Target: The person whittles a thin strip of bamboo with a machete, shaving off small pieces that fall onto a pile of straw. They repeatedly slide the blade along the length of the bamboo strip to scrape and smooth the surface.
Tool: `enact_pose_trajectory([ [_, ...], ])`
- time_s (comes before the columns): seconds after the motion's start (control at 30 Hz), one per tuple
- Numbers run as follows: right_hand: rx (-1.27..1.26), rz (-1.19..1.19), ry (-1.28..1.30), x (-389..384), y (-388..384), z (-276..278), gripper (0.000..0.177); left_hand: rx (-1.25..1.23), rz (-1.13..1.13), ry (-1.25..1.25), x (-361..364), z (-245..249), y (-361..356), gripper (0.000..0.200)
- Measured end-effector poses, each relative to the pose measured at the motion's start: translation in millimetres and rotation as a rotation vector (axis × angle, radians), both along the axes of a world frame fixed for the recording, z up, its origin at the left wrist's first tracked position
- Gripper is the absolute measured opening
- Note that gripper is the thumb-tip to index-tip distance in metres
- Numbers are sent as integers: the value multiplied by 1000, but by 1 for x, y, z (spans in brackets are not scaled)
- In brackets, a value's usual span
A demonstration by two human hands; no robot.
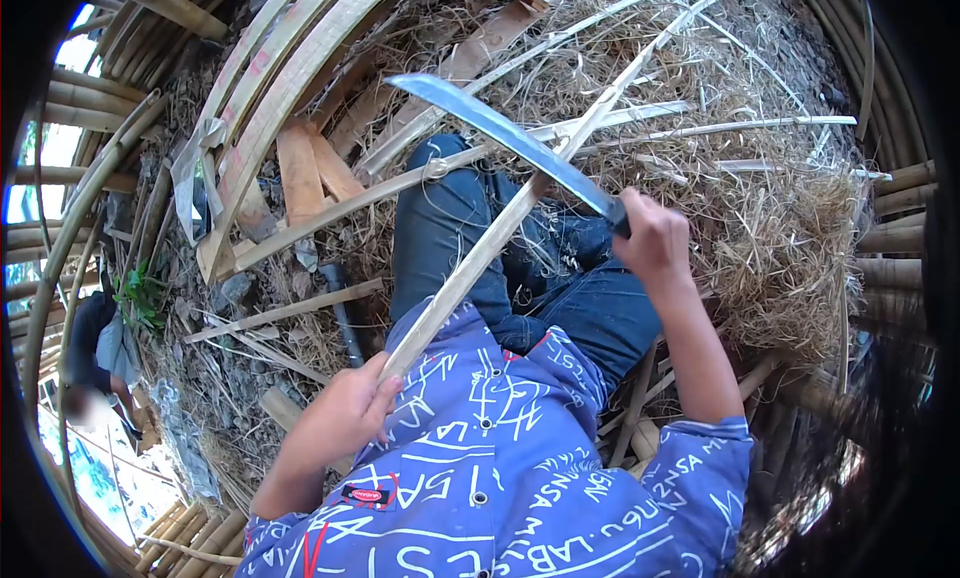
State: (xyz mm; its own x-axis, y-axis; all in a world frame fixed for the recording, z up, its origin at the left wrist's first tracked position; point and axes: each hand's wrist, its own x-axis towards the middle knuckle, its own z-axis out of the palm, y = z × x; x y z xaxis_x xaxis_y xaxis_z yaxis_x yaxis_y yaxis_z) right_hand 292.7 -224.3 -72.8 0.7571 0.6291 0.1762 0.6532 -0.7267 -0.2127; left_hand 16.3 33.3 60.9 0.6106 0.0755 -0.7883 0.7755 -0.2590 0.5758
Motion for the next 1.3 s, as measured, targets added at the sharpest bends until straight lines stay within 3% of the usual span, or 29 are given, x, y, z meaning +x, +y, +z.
enact_pose_trajectory([
  [0.17,5,-107,-50,47,-9,-25,26,188,-89,-2,7,11,-4,15],
  [0.23,-47,-148,-36,40,2,-10,26,422,-187,-73,10,14,-2,14],
  [0.27,-49,-145,-37,29,6,-1,26,420,-184,-74,11,17,-2,14],
  [0.33,183,-11,10,5,14,18,28,540,-282,-203,12,24,-1,11],
  [0.43,86,119,54,-5,26,37,31,575,-281,-216,16,29,-7,10],
  [0.57,53,-38,3,37,11,1,37,553,-247,-197,16,24,-10,10],
  [0.73,-16,-76,-16,23,22,22,33,654,-230,-284,10,23,-8,8],
  [0.93,34,174,-63,11,17,33,29,623,-339,-242,10,24,-5,8],
  [1.07,-88,-288,-83,62,5,13,22,634,-334,-250,9,23,-9,8],
  [1.2,-84,-200,-30,33,11,29,20,678,-331,-296,8,24,-6,8],
  [1.27,21,102,-53,9,18,29,19,671,-352,-311,9,19,-4,8],
  [1.3,16,95,-53,13,16,24,19,665,-361,-302,8,17,-3,8],
])
